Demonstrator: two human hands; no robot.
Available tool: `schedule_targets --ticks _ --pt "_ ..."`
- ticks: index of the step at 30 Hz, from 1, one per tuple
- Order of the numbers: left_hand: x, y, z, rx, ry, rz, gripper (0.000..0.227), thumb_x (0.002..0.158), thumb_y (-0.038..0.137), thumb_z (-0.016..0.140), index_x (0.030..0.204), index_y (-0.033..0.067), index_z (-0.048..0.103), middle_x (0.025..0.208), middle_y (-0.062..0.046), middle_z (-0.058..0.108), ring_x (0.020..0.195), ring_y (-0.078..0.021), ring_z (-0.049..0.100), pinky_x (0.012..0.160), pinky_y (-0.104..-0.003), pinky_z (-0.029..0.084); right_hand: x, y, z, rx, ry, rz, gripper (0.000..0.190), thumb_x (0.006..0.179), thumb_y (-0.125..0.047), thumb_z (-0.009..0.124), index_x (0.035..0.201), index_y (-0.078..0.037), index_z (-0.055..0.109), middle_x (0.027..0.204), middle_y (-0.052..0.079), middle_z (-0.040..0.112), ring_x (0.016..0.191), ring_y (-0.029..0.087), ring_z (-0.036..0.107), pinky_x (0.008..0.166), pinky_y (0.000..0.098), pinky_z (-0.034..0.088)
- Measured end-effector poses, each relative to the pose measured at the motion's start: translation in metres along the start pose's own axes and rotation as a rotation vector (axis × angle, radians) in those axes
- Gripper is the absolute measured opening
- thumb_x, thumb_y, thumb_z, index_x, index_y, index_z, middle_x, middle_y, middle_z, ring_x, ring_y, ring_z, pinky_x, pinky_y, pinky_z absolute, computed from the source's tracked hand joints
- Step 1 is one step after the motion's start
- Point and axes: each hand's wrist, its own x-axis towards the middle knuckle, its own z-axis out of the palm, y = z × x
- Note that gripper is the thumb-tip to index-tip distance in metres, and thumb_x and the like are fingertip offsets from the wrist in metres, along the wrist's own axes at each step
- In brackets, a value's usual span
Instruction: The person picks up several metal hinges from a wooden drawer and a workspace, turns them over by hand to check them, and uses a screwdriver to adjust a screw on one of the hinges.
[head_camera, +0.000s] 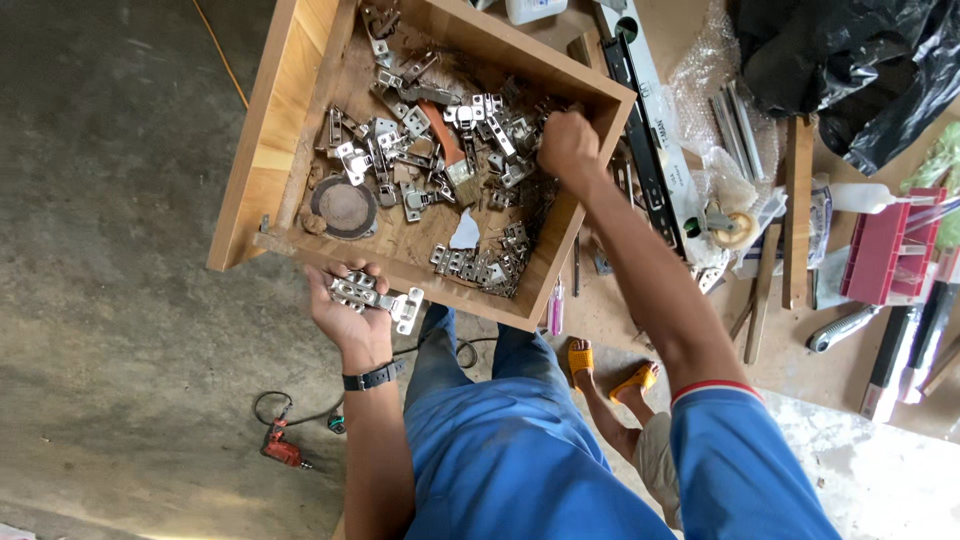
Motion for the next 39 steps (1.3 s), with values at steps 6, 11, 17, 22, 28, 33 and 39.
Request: schedule_targets --ticks 6,11,17,22,28,33,39 --pt "-0.01 -0.004 0.021 0.008 0.018 0.017 0.048 0.101 0.058 0.05 0.073 0.0188 0.053 0.078 -0.005 0.068 0.07 -0.0225 0.068 0.051 -0.028 0.045 -0.006 -0.017 0.013 0.277 0.124 -0.024 0.014 0.081 -0.006 0.075 0.09 0.005 0.078 0.076 0.022 0.072 0.078 0.041 0.074 0.065 0.0536 0.066" --pt "-0.007 -0.007 0.018 -0.06 -0.003 0.016 0.049 0.103 0.056 0.048 0.072 0.0181 0.053 0.077 -0.006 0.068 0.067 -0.0238 0.068 0.048 -0.029 0.045 -0.001 -0.02 0.022 0.232 0.099 -0.018 0.023 0.082 -0.019 0.076 0.092 0.002 0.078 0.08 0.02 0.073 0.081 0.04 0.075 0.066 0.0539 0.063" --pt "-0.018 0.01 0.026 -0.071 -0.08 0.064 0.047 0.103 0.053 0.047 0.073 0.0179 0.051 0.076 -0.007 0.068 0.066 -0.0241 0.068 0.047 -0.028 0.045 -0.037 -0.013 -0.006 0.412 0.165 0.234 0.024 0.081 -0.023 0.07 0.091 -0.003 0.079 0.081 0.016 0.075 0.082 0.036 0.076 0.068 0.0462 0.064" --pt "-0.024 0.015 0.046 -0.08 -0.208 0.091 0.045 0.099 0.056 0.051 0.074 0.0185 0.052 0.08 -0.008 0.07 0.068 -0.023 0.07 0.046 -0.027 0.048 -0.184 -0.048 -0.105 1.382 0.354 -0.08 0.016 0.074 -0.012 0.077 0.087 -0.003 0.075 0.078 0.022 0.073 0.071 0.026 0.073 0.063 0.0391 0.062" --pt "-0.034 0.006 0.074 -0.067 -0.408 0.101 0.049 0.103 0.057 0.046 0.073 0.0195 0.056 0.076 -0.012 0.074 0.067 -0.0263 0.074 0.043 -0.028 0.051 -0.294 -0.09 -0.114 1.715 0.482 -0.383 0.009 0.077 0.006 0.077 0.084 0.008 0.073 0.064 0.023 0.067 0.053 0.025 0.069 0.052 0.0357 0.06" --pt "-0.059 0.008 0.085 0.033 -0.477 0.137 0.048 0.107 0.053 0.04 0.076 0.0209 0.057 0.076 -0.01 0.075 0.067 -0.0229 0.074 0.046 -0.026 0.051 -0.346 -0.107 -0.144 1.787 0.401 -0.387 0.014 0.079 0.01 0.079 0.091 0.011 0.071 0.069 0.024 0.07 0.062 0.024 0.072 0.056 0.0363 0.064" --pt "-0.092 0.03 0.101 0.099 -0.637 0.197 0.05 0.107 0.053 0.039 0.074 0.02 0.057 0.08 -0.013 0.076 0.073 -0.0237 0.077 0.064 -0.032 0.062 -0.356 -0.118 -0.147 1.329 0.633 -0.52 0.01 0.09 0.001 0.077 0.1 0.0 0.076 0.068 0.017 0.071 0.062 0.023 0.073 0.058 0.0342 0.058"
